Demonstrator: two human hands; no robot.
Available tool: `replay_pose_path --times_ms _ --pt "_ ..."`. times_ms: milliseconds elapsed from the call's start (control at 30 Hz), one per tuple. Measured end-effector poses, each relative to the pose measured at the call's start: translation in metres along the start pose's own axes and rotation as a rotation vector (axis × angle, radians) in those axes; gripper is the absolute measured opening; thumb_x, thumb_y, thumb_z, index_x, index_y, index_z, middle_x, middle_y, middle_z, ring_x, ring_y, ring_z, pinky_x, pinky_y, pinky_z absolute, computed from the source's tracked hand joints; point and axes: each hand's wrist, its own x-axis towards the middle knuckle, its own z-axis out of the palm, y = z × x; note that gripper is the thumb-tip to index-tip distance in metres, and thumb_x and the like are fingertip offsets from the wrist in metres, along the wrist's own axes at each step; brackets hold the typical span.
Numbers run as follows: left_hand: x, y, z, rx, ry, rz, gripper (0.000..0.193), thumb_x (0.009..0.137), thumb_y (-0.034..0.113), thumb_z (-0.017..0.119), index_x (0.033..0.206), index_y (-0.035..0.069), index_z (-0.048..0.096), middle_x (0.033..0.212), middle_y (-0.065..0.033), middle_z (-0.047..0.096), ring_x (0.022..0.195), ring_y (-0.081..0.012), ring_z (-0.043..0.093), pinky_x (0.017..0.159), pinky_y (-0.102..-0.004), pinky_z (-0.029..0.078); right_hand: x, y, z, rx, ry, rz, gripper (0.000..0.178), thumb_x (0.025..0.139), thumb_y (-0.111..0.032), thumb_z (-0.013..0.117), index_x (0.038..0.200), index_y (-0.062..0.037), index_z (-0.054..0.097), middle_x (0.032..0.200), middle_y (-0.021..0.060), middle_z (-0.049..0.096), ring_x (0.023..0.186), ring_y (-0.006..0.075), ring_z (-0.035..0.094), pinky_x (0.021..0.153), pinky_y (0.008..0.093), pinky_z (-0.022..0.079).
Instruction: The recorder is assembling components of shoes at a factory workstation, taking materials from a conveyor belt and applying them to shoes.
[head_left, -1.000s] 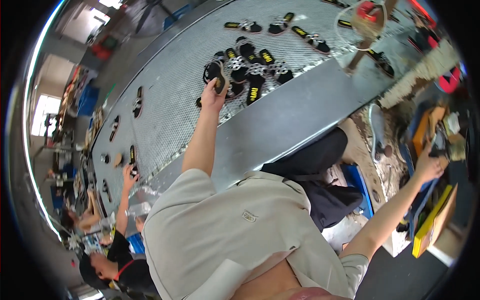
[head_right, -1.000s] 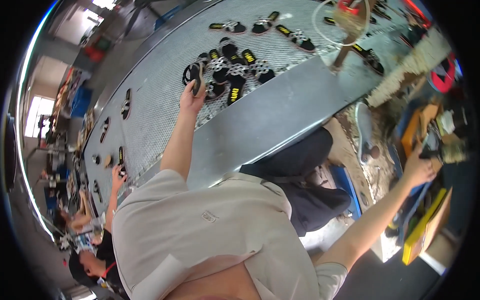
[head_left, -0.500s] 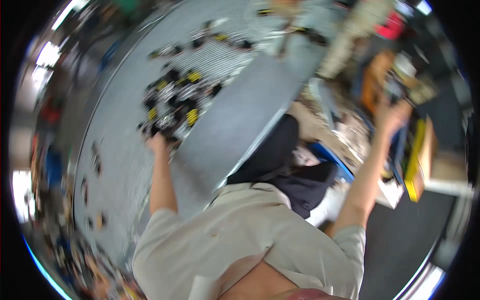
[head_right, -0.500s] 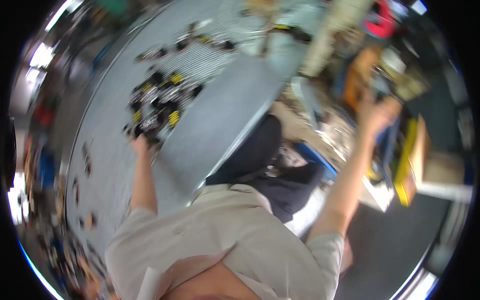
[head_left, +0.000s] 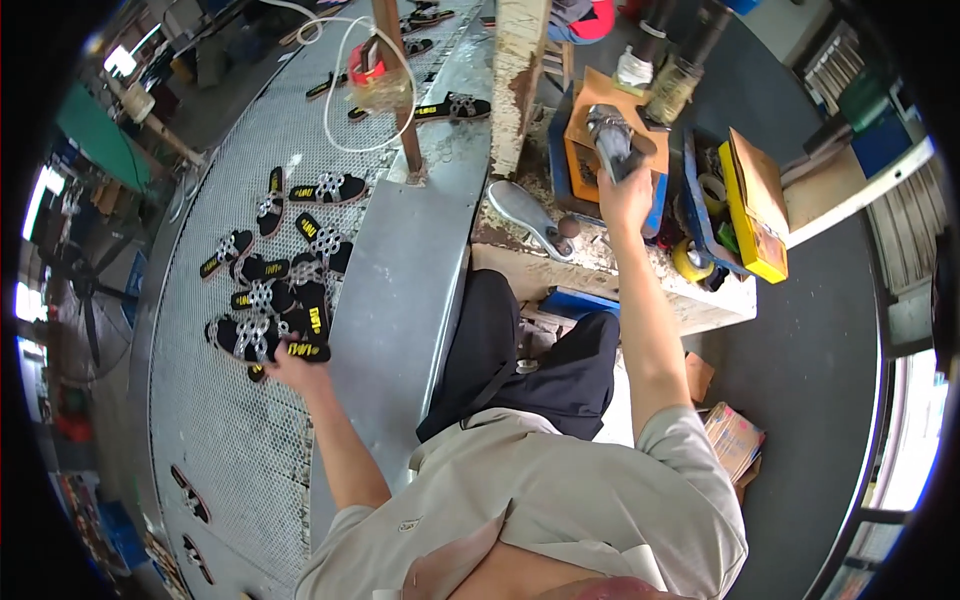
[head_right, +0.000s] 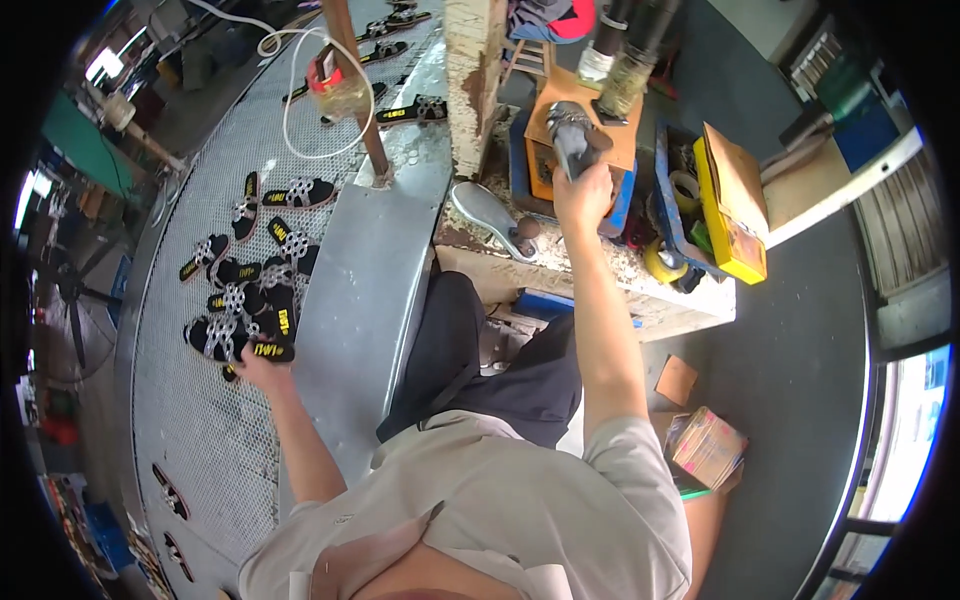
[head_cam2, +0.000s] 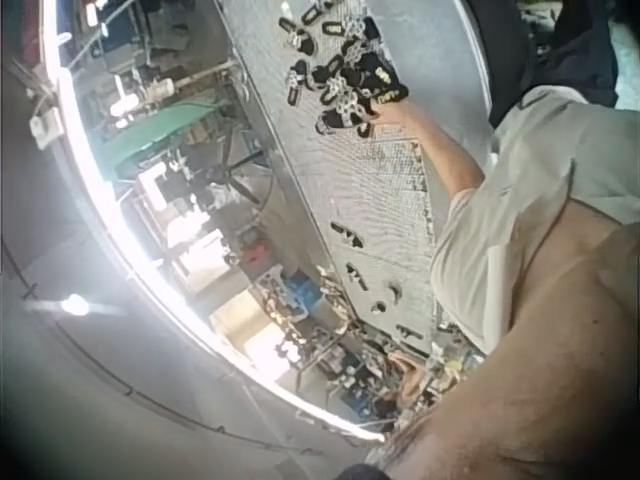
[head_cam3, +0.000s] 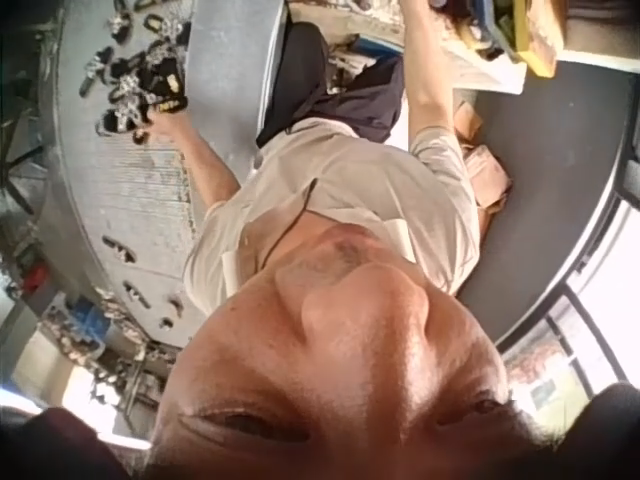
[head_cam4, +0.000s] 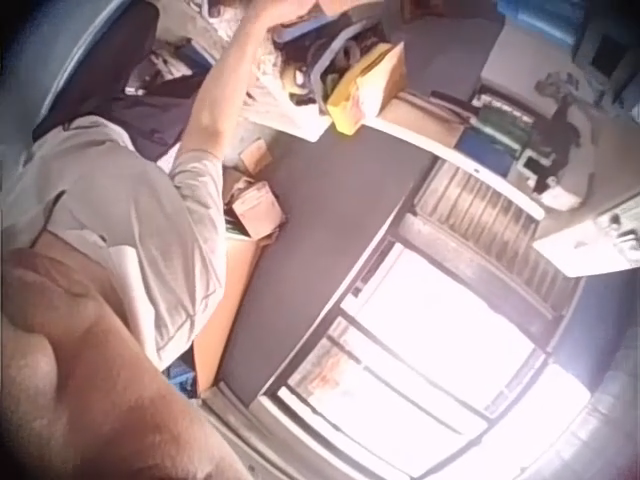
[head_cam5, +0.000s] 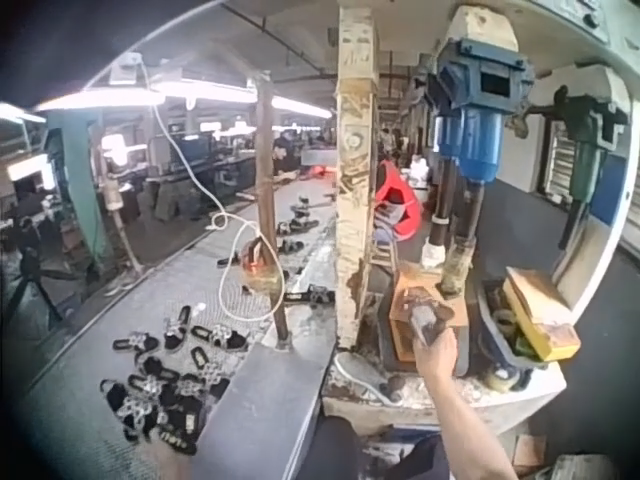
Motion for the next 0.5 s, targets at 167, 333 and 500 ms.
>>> replay_pose_path --times_ms 167,333,500 --pt "-0.109 -0.032 0.028 -0.018 -0.412 -0.671 0.02 0.1 0.028 0.074 0.106 0.009 0.073 0.098 -0.0041 0.072 0.089 -0.0161 0.066 0.082 -0.034 0.054 -0.142 -0.121 -0.074 0.489 -0.464 0.239 0.061 0.083 -0.031 0.085 0.125 0.0041 0.057 0.113 0.0243 0.071 0.106 0.0363 0.068 0.097 0.045 0.051" --pt "-0.226 -0.019 0.038 -0.188 -0.566 -0.831 0.065 0.097 0.065 0.066 0.133 0.012 0.062 0.122 -0.007 0.07 0.114 -0.0221 0.067 0.1 -0.0457 0.055 -0.273 -0.216 -0.11 0.742 -0.825 0.253 0.071 0.083 -0.032 0.087 0.133 0.0069 0.055 0.12 0.0243 0.07 0.111 0.0363 0.07 0.1 0.0433 0.052" --pt "-0.186 0.02 -0.057 -0.244 -0.443 -0.749 0.062 0.102 0.062 0.061 0.142 0.015 0.056 0.133 -0.0054 0.067 0.121 -0.0234 0.065 0.105 -0.046 0.053 -0.326 -0.257 -0.139 0.75 -1.154 0.183 0.072 0.082 -0.033 0.088 0.132 0.006 0.055 0.122 0.0243 0.07 0.113 0.0354 0.07 0.098 0.0434 0.053"
